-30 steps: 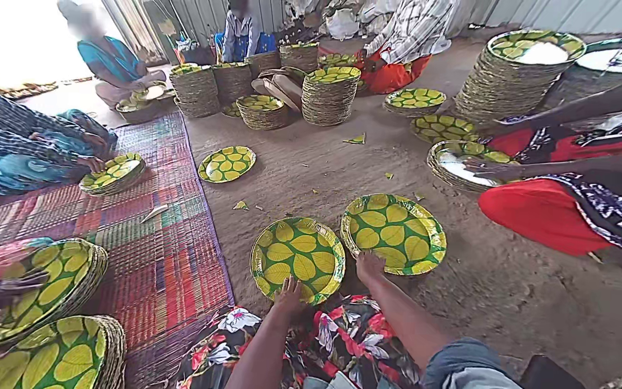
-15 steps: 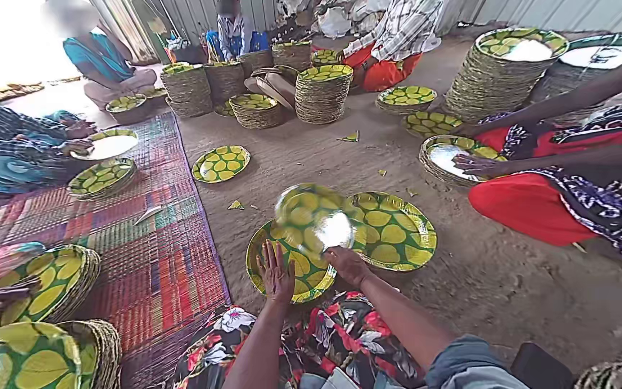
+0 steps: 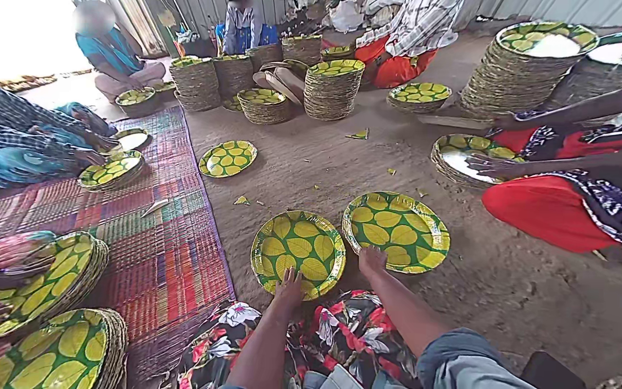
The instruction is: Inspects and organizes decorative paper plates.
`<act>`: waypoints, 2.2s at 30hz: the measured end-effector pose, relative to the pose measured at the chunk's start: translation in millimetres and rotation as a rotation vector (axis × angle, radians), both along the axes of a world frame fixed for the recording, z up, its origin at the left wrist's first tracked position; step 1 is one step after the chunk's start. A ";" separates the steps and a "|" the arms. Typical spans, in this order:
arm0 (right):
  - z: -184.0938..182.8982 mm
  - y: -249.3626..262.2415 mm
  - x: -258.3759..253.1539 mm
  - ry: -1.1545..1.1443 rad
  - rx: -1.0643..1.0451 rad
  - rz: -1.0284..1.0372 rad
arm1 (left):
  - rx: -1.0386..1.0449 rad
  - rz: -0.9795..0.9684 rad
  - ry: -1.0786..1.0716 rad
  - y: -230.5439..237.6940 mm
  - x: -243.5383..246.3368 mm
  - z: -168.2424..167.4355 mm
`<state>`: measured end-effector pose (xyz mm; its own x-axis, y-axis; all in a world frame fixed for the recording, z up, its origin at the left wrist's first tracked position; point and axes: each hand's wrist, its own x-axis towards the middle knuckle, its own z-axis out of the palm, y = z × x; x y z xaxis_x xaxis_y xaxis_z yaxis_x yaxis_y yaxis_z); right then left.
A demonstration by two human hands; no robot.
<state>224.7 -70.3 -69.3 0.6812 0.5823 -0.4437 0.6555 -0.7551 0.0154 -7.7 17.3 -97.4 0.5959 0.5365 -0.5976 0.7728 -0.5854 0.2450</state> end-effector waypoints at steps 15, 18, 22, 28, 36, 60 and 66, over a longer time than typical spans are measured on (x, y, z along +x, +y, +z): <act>-23.4 -1.6 -21.0 0.155 0.348 0.987 | 0.383 0.169 -0.446 4.1 -2.1 15.2; -9.9 2.7 -21.6 0.104 0.182 0.680 | 0.063 0.037 -0.066 1.1 -0.4 9.4; -8.2 -1.2 -8.8 -0.018 0.215 0.196 | 0.076 0.026 -0.071 3.6 1.8 6.5; -9.8 2.6 2.4 -0.027 0.061 0.000 | 0.093 0.025 -0.112 6.6 7.0 2.1; 5.8 -5.2 2.1 -0.118 0.634 0.165 | -0.042 0.174 -0.470 23.8 9.7 -7.9; -9.8 2.6 10.7 -0.018 0.191 -0.023 | 0.085 0.241 -0.139 23.5 3.0 -5.8; -2.4 -7.0 1.5 -0.274 0.810 0.090 | 0.150 0.571 -0.441 29.4 -4.0 8.8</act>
